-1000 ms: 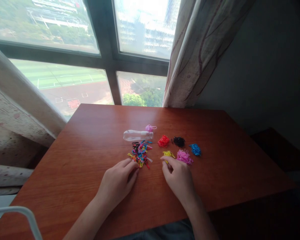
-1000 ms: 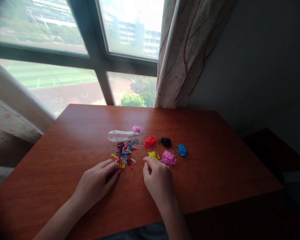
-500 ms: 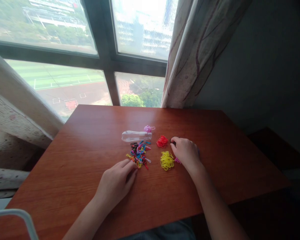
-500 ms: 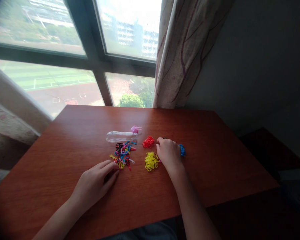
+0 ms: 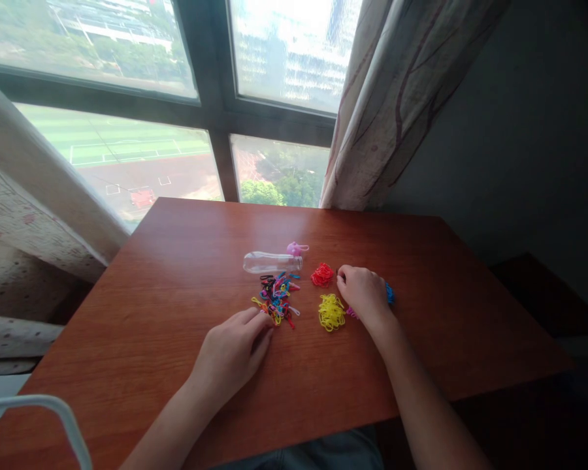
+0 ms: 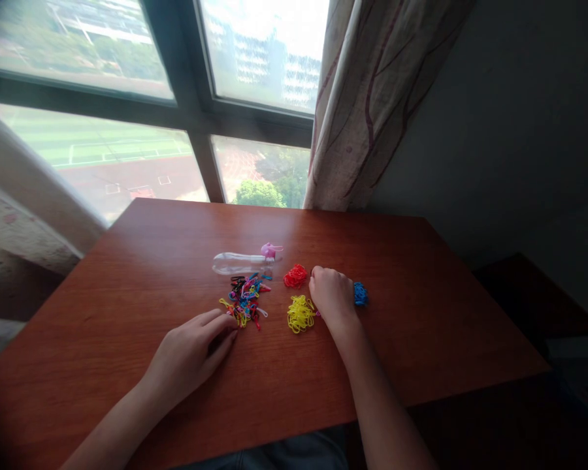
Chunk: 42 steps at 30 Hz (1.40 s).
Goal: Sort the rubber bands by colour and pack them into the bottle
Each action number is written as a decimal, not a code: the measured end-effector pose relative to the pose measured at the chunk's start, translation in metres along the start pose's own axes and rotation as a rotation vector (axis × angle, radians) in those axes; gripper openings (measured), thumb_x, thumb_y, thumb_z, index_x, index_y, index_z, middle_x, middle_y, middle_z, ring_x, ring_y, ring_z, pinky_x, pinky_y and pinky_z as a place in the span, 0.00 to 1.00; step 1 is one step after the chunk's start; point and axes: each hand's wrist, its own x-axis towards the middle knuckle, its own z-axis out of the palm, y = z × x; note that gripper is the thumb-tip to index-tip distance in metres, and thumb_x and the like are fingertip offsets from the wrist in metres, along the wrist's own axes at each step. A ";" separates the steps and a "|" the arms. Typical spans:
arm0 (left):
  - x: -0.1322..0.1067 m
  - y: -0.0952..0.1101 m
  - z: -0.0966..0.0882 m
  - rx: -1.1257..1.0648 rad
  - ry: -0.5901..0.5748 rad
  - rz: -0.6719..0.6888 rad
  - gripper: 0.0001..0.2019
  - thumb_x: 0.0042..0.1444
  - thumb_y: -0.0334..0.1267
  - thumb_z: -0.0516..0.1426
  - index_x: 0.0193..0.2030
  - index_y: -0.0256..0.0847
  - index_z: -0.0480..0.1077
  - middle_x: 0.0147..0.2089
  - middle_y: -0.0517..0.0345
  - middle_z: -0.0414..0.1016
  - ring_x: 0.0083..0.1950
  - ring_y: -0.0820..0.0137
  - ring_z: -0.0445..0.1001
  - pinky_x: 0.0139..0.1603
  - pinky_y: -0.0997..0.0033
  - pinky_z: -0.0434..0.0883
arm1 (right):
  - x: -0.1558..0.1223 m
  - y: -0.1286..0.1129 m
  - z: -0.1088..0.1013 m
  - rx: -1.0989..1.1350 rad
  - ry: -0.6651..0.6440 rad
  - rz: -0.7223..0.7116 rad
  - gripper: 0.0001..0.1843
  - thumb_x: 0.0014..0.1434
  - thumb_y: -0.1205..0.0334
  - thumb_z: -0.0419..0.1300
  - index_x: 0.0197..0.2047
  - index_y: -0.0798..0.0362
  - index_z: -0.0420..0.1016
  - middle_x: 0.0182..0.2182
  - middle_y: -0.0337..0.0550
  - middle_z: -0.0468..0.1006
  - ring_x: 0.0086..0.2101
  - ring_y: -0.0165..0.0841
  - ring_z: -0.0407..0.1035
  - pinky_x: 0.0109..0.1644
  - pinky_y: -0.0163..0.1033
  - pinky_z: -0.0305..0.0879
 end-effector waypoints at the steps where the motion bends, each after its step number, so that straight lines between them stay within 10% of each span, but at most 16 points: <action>1: 0.000 0.000 0.000 -0.001 0.000 0.001 0.08 0.65 0.37 0.50 0.42 0.47 0.71 0.43 0.59 0.76 0.44 0.66 0.76 0.40 0.69 0.68 | -0.001 0.000 -0.001 0.000 0.005 0.009 0.11 0.66 0.57 0.55 0.43 0.45 0.79 0.37 0.45 0.82 0.37 0.39 0.77 0.35 0.36 0.62; 29: 0.000 -0.001 0.000 0.015 0.024 0.024 0.08 0.65 0.37 0.50 0.43 0.47 0.70 0.43 0.59 0.77 0.44 0.65 0.76 0.40 0.69 0.69 | -0.018 0.010 -0.013 0.204 0.103 0.101 0.11 0.62 0.61 0.57 0.44 0.44 0.80 0.33 0.41 0.82 0.34 0.36 0.75 0.31 0.35 0.54; 42: 0.002 0.017 0.003 0.070 -0.017 0.057 0.08 0.65 0.36 0.50 0.42 0.46 0.70 0.42 0.58 0.77 0.42 0.65 0.76 0.38 0.70 0.68 | -0.107 -0.063 0.030 0.814 0.241 -0.188 0.12 0.62 0.69 0.53 0.40 0.51 0.78 0.30 0.39 0.80 0.29 0.31 0.73 0.36 0.32 0.60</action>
